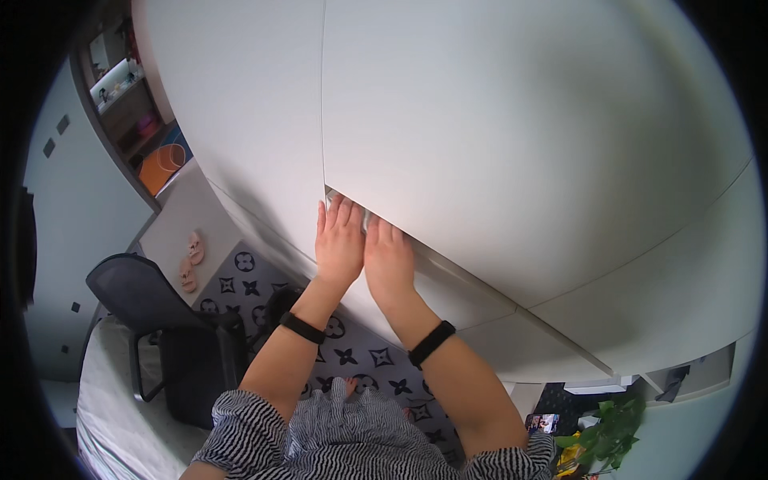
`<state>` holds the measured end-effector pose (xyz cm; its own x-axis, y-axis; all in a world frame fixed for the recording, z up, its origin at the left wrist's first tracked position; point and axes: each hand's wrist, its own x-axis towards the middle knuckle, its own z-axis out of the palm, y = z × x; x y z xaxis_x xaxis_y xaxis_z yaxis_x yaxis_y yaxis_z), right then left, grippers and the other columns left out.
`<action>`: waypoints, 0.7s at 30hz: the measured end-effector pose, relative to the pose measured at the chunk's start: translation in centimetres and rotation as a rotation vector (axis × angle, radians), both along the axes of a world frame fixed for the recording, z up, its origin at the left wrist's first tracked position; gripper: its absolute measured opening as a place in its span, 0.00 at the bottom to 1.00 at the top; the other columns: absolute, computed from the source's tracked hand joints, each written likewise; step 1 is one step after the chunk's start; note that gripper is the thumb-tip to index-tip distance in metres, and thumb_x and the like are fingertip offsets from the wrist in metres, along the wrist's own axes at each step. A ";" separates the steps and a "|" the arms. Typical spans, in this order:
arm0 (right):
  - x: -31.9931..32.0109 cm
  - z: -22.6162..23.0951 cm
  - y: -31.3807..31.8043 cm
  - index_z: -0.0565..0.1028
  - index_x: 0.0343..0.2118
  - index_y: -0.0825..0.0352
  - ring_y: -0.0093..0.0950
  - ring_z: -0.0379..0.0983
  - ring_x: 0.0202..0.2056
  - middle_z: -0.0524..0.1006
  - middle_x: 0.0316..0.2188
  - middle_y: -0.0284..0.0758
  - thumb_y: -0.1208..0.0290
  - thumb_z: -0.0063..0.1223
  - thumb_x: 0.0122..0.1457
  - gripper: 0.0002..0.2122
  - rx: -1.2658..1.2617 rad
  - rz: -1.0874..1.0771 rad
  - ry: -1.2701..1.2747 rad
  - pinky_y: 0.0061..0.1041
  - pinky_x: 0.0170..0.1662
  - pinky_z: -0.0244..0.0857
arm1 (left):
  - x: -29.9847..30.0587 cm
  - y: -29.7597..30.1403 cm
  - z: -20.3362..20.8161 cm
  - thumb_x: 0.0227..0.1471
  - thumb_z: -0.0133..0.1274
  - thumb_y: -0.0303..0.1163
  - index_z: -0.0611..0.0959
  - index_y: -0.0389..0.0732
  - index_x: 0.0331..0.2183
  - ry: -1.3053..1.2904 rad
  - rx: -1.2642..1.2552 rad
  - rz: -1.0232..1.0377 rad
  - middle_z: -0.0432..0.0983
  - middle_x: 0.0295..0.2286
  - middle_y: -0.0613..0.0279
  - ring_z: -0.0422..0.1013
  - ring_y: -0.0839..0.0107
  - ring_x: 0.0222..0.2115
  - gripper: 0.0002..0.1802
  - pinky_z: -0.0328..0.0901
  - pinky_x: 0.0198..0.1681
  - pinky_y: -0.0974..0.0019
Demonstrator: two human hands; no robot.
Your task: Cleaning the surface of a wardrobe with a wet wipe.
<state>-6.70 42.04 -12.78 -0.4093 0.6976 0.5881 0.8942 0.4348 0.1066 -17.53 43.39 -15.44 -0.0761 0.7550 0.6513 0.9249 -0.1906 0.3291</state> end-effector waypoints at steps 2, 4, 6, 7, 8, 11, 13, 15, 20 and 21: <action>-1.4 -0.3 0.9 0.70 0.53 0.76 0.37 0.67 0.56 0.70 0.53 0.43 0.73 0.50 0.57 0.21 -0.078 0.027 0.010 0.31 0.56 0.66 | -0.8 0.3 -0.2 0.54 0.49 0.32 0.76 0.37 0.52 0.028 0.002 0.003 0.68 0.56 0.55 0.58 0.57 0.63 0.23 0.47 0.68 0.47; -2.4 -0.5 1.3 0.70 0.53 0.76 0.37 0.67 0.56 0.70 0.53 0.43 0.72 0.50 0.57 0.21 -0.058 0.027 -0.010 0.31 0.57 0.66 | -1.8 0.6 -0.5 0.54 0.51 0.33 0.76 0.38 0.52 0.089 0.008 0.021 0.67 0.56 0.56 0.57 0.58 0.64 0.24 0.46 0.68 0.47; -2.7 -0.5 1.5 0.70 0.53 0.76 0.37 0.66 0.57 0.70 0.54 0.43 0.72 0.50 0.57 0.21 -0.042 0.023 -0.029 0.31 0.57 0.65 | -2.2 0.7 -0.5 0.54 0.51 0.33 0.76 0.38 0.52 0.129 0.002 0.026 0.68 0.56 0.56 0.57 0.58 0.64 0.24 0.46 0.68 0.47; -2.7 -0.5 1.6 0.70 0.53 0.76 0.36 0.66 0.56 0.70 0.54 0.42 0.72 0.50 0.57 0.21 -0.051 0.040 -0.017 0.31 0.57 0.65 | -2.3 0.7 -0.5 0.53 0.51 0.33 0.76 0.38 0.53 0.174 -0.002 0.038 0.68 0.56 0.56 0.57 0.58 0.64 0.24 0.46 0.68 0.47; -2.6 -0.4 1.6 0.70 0.53 0.76 0.36 0.66 0.56 0.70 0.54 0.42 0.72 0.50 0.57 0.21 -0.059 0.057 -0.003 0.31 0.57 0.65 | -2.4 0.7 -0.3 0.53 0.52 0.33 0.74 0.37 0.54 0.182 -0.030 0.033 0.67 0.57 0.55 0.56 0.58 0.64 0.26 0.46 0.68 0.47; -2.4 -0.3 1.3 0.70 0.53 0.76 0.36 0.66 0.56 0.70 0.53 0.42 0.72 0.50 0.57 0.21 -0.082 0.065 0.019 0.31 0.57 0.64 | -2.1 0.4 0.4 0.53 0.52 0.33 0.72 0.36 0.56 0.224 -0.120 0.043 0.66 0.57 0.54 0.54 0.58 0.65 0.28 0.46 0.69 0.47; -2.1 -0.2 1.2 0.70 0.53 0.76 0.36 0.66 0.56 0.70 0.53 0.42 0.72 0.50 0.57 0.21 -0.092 0.057 0.030 0.31 0.57 0.64 | -1.8 0.3 0.5 0.53 0.53 0.33 0.71 0.35 0.56 0.212 -0.123 0.026 0.65 0.58 0.53 0.53 0.56 0.65 0.29 0.46 0.68 0.48; -1.3 -0.3 0.6 0.68 0.55 0.76 0.35 0.66 0.56 0.70 0.54 0.42 0.72 0.49 0.58 0.22 -0.009 0.020 -0.027 0.31 0.58 0.64 | -1.2 0.1 0.6 0.53 0.52 0.33 0.72 0.35 0.56 0.214 -0.112 0.013 0.65 0.57 0.53 0.54 0.55 0.65 0.29 0.47 0.68 0.48; 2.2 -0.5 -1.6 0.65 0.58 0.76 0.36 0.66 0.57 0.67 0.56 0.43 0.71 0.48 0.59 0.25 -0.063 -0.033 -0.022 0.32 0.60 0.61 | 2.3 -1.7 0.7 0.52 0.52 0.31 0.71 0.33 0.55 0.217 -0.115 -0.054 0.66 0.55 0.51 0.54 0.53 0.64 0.28 0.48 0.68 0.49; 3.1 -0.5 -2.1 0.64 0.60 0.76 0.36 0.65 0.57 0.67 0.57 0.43 0.71 0.48 0.59 0.25 -0.086 -0.049 -0.029 0.33 0.61 0.59 | 3.2 -2.1 0.7 0.52 0.52 0.31 0.71 0.33 0.55 0.214 -0.121 -0.059 0.66 0.55 0.51 0.54 0.52 0.64 0.28 0.48 0.68 0.49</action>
<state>-3.63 39.95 -13.26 -0.3892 0.7647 0.5135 0.9118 0.3990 0.0969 -14.30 41.30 -14.75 0.1004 0.8277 0.5520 0.9643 -0.2175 0.1508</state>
